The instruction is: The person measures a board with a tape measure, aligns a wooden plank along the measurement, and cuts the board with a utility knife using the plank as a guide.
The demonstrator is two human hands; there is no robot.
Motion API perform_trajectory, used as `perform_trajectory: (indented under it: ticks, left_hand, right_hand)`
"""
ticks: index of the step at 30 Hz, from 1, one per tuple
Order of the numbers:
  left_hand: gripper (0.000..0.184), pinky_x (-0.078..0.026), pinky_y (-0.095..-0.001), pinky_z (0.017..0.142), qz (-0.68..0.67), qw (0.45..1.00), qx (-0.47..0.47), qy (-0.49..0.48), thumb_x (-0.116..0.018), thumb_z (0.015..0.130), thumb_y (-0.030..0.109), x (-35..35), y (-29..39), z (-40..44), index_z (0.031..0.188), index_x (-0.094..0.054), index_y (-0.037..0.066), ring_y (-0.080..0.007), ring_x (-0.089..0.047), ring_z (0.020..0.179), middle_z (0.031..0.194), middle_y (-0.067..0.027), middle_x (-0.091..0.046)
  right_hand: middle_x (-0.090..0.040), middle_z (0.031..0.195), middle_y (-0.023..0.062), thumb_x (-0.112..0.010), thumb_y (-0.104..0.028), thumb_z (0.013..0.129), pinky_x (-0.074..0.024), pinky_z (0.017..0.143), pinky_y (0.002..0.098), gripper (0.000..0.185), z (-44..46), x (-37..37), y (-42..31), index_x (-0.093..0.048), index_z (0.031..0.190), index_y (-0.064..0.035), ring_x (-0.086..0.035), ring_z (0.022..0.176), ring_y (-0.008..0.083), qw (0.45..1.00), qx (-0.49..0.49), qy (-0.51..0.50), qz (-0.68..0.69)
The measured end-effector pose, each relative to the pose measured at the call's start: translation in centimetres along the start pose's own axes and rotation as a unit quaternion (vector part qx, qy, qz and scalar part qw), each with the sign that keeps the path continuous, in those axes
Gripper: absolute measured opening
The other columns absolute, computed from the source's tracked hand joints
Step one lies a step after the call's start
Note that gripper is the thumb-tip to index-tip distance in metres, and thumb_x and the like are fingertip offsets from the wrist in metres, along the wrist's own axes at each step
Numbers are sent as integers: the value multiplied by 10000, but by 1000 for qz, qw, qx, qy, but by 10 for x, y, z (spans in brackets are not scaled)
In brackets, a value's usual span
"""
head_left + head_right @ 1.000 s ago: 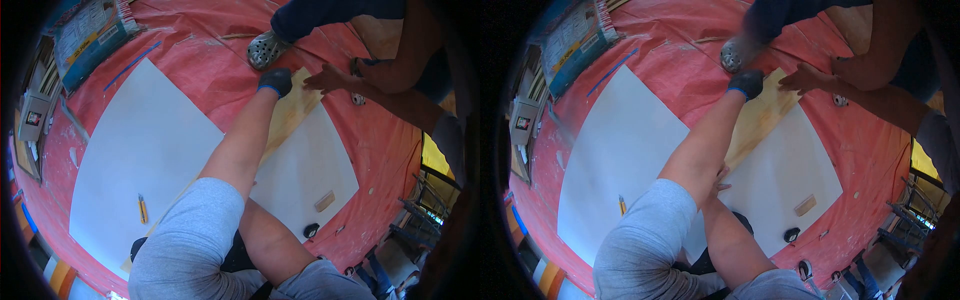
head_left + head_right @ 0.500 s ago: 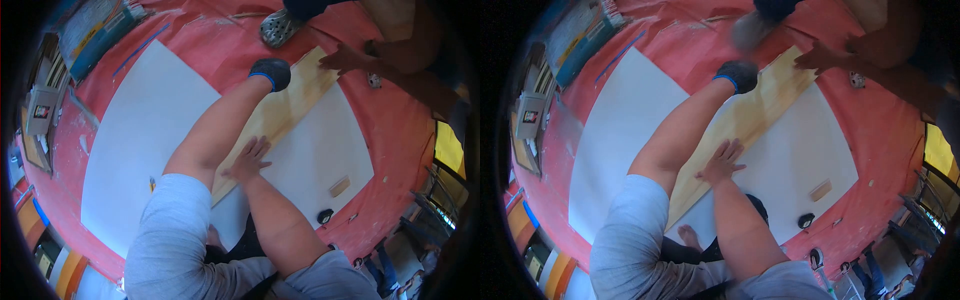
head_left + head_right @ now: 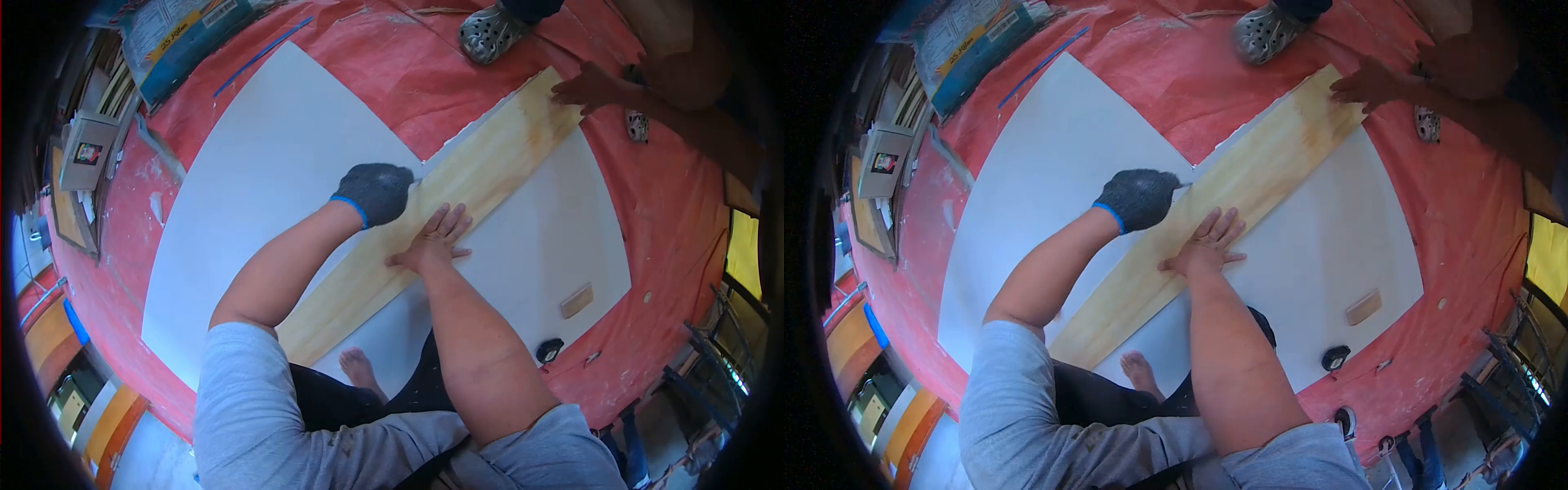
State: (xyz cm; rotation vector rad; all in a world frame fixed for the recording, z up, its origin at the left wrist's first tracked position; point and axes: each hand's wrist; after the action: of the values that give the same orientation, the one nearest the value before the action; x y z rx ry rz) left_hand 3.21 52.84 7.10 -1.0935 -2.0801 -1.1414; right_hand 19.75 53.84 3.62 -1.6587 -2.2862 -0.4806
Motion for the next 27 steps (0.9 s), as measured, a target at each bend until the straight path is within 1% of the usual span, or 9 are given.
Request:
perform_trajectory:
  ticks: [7, 10, 11, 13, 15, 17, 19, 24, 27]
  left_hand:
    - [303, -573, -537, 813, -22, 999, 28, -25, -541, 951, 180, -13, -16, -39, 1173, -738, 120, -395, -729, 936, 1012, -195, -756]
    - [297, -571, -537, 825, -33, 998, 33, -36, -536, 969, 194, -8, -15, -36, 1178, -732, 114, -401, -722, 953, 1043, -193, -752]
    - [303, -570, -537, 829, -40, 999, 20, -6, -530, 976, 197, -2, -13, -27, 1194, -725, 118, -402, -720, 961, 1058, -195, -749]
    - [316, -568, -537, 836, -58, 997, -9, 53, -519, 989, 202, 14, -4, -3, 1227, -712, 127, -404, -716, 977, 1087, -199, -743]
    - [375, -566, -537, 847, -119, 982, -22, 148, -503, 998, 201, 36, 16, 37, 1329, -679, 182, -400, -712, 1004, 1136, -202, -736]
    - [444, -566, -531, 859, -153, 975, -38, 156, -484, 1003, 202, 50, 31, 96, 1419, -633, 249, -394, -710, 1020, 1169, -193, -732]
    - [500, -564, -527, 879, -151, 961, -64, 223, -481, 995, 191, 34, 37, 171, 1470, -601, 290, -391, -710, 1031, 1186, -179, -731]
    - [477, -563, -509, 921, -172, 949, -62, 256, -517, 976, 206, 35, 78, 275, 1433, -644, 263, -377, -712, 1071, 1215, -172, -733]
    - [427, -560, -500, 943, -179, 961, -41, 208, -517, 975, 215, 43, 99, 293, 1366, -688, 214, -381, -708, 1104, 1237, -182, -728]
  right_hand:
    - [336, 1666, 273, -970, -668, 526, -223, 1137, 817, 1771, 3, 2, -2, 263, 1606, 3, 282, 1545, 498, 1000, -5, -13, -5]
    - [285, 1698, 252, -951, -658, 571, -216, 1139, 820, 1701, -6, 4, 1, 214, 1635, -22, 220, 1569, 495, 1000, 3, 10, 4]
    - [278, 1700, 253, -948, -660, 576, -227, 1137, 818, 1696, -5, 6, 1, 212, 1636, -22, 214, 1570, 496, 1000, 4, 8, -4]
    - [263, 1704, 257, -941, -664, 586, -247, 1132, 814, 1685, -4, 4, 0, 208, 1637, -21, 203, 1573, 499, 1000, 0, 2, -22]
    - [259, 1705, 257, -937, -661, 598, -253, 1125, 818, 1672, -6, 3, 3, 202, 1638, -16, 198, 1572, 504, 1000, 7, 9, -12]
    - [259, 1700, 268, -914, -678, 623, -245, 1115, 830, 1655, -6, 4, 2, 213, 1629, -3, 202, 1567, 515, 1000, 12, 9, -19]
    - [263, 1688, 291, -871, -717, 662, -224, 1103, 851, 1637, -3, 4, 1, 244, 1609, 18, 213, 1556, 533, 999, 11, -4, -41]
    - [233, 1706, 280, -775, -700, 781, -203, 1115, 843, 1447, 33, -44, 7, 142, 1648, 8, 194, 1555, 552, 994, 21, 103, -19]
    - [228, 1706, 282, -757, -690, 798, -192, 1106, 853, 1418, 34, -43, 13, 137, 1648, 11, 195, 1552, 559, 993, 31, 112, -25]
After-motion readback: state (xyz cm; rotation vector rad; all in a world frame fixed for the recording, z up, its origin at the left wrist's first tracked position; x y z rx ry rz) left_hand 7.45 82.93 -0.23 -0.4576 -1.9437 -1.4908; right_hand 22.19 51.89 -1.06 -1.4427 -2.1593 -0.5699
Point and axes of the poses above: each hand's wrist, its own z-axis towards the middle knuckle, its own x-axis out of the back of the hand, y = z × x
